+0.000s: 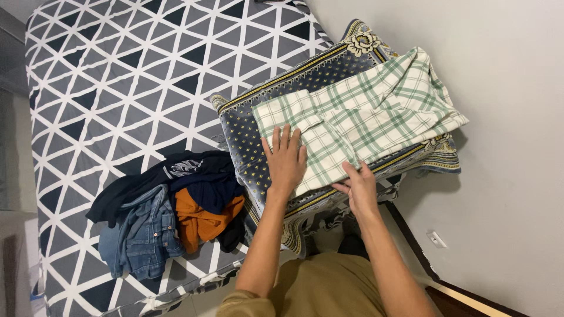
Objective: The person folds a shirt on a patterned surface, carries it to a white shelf, and places it there.
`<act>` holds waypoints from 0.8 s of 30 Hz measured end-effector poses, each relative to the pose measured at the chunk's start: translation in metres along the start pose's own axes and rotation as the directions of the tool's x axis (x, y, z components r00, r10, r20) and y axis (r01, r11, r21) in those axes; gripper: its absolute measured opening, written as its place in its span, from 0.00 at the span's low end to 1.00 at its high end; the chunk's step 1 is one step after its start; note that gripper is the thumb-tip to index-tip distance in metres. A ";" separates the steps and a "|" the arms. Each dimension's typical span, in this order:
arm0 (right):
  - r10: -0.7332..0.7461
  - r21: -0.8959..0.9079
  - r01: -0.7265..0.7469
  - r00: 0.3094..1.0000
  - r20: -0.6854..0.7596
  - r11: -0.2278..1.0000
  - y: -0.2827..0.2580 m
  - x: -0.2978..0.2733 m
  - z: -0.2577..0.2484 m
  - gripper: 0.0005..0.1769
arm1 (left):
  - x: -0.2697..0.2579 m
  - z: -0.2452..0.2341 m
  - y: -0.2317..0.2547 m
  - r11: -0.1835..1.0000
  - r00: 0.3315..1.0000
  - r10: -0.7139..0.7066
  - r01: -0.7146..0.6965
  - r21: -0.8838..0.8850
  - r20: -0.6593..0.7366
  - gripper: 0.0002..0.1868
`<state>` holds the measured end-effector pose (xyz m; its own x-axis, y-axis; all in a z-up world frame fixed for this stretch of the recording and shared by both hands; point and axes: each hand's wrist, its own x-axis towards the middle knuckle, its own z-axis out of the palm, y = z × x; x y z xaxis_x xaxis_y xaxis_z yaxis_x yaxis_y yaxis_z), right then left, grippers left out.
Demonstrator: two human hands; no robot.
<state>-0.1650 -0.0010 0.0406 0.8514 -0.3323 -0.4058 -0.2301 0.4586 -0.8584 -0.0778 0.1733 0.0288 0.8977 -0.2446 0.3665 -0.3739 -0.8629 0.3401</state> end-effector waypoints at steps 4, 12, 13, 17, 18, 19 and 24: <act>-0.012 -0.004 0.012 0.998 -0.067 1.000 0.003 -0.001 -0.009 0.22 | -0.003 0.000 0.000 1.000 1.000 0.011 -0.011 0.010 0.000 0.26; -0.244 -0.201 0.217 0.962 -0.121 0.955 -0.006 -0.001 -0.015 0.16 | -0.004 0.001 -0.001 0.998 1.000 0.028 -0.028 0.050 -0.010 0.25; -0.245 -0.202 0.218 0.963 -0.116 0.955 -0.008 0.000 -0.015 0.16 | -0.003 0.001 0.000 0.998 1.000 0.025 -0.025 0.051 -0.013 0.25; -0.594 -0.553 0.530 0.801 0.075 0.643 -0.015 0.007 -0.009 0.14 | 0.000 0.003 0.006 0.996 1.000 -0.019 0.017 0.093 0.020 0.26; -0.592 -0.588 0.553 0.792 0.150 0.590 -0.016 0.009 -0.005 0.14 | 0.001 0.004 0.009 0.994 0.999 -0.044 0.041 0.103 0.028 0.26; -0.589 -0.585 0.558 0.791 0.163 0.588 -0.017 0.011 0.001 0.14 | 0.002 0.005 0.012 0.993 0.998 -0.055 0.052 0.106 0.022 0.26; -0.565 -0.576 0.805 0.545 0.620 0.144 -0.026 0.041 0.030 0.19 | 0.006 0.015 0.029 0.986 0.987 -0.145 0.150 0.075 -0.063 0.22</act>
<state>-0.1096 -0.0017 0.0560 0.8861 0.0709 0.4581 0.3805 -0.6758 -0.6313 -0.0797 0.1404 0.0275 0.9260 -0.0884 0.3669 -0.2167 -0.9205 0.3251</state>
